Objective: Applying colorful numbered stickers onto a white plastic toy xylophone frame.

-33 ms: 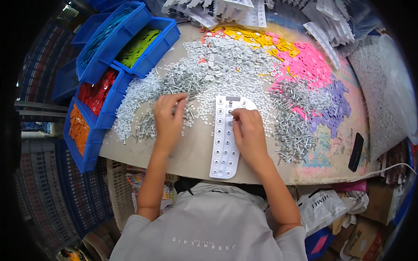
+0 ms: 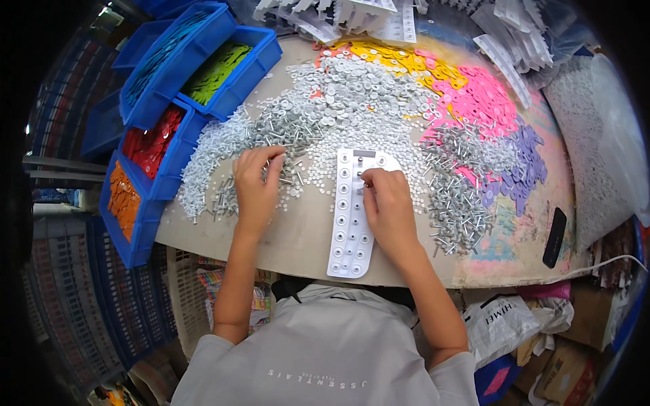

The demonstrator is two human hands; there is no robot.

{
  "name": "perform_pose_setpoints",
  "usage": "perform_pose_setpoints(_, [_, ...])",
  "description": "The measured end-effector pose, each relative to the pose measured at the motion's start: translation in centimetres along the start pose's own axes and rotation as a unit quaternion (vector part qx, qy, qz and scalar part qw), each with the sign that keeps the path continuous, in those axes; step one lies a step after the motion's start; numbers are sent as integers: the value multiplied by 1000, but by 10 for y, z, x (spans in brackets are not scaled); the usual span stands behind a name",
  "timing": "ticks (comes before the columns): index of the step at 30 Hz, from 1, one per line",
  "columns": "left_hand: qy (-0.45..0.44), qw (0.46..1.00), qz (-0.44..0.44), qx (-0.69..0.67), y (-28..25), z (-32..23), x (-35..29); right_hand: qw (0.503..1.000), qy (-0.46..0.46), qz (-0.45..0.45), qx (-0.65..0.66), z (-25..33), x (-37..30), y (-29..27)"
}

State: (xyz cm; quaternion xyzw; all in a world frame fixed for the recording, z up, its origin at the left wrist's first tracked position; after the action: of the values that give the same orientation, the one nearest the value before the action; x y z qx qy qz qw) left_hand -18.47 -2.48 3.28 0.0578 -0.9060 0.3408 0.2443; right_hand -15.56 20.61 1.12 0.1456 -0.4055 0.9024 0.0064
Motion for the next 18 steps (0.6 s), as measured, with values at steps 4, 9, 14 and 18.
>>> perform_pose_setpoints(4, [-10, 999, 5, 47, -13, 13, -10, 999, -29, 18, -41, 3, 3, 2])
perform_pose_setpoints(9, [13, 997, 41, 58, 3, 4, -15, 985, -139, 25, -101, 22, 2, 0])
perform_pose_setpoints(14, [7, 992, 76, 103, 19, 1, -18, 989, -90, -21, -117, 11, 5, -26])
perform_pose_setpoints(18, [11, 989, 84, 125, 26, 8, -21, 969, 11, -84, -232, -39, 9, -58])
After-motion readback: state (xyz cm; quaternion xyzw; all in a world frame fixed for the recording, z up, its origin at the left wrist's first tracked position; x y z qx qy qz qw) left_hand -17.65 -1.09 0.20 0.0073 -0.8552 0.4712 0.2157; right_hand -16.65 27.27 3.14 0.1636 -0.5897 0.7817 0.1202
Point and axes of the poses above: each hand's wrist, its own x-axis towards the middle knuckle, its own y-axis out of the palm, z = x × y, the point moved 7 cm from there along x, towards the middle knuckle, and after that the axes turned 10 degrees about -x, right-handed, at the moved point
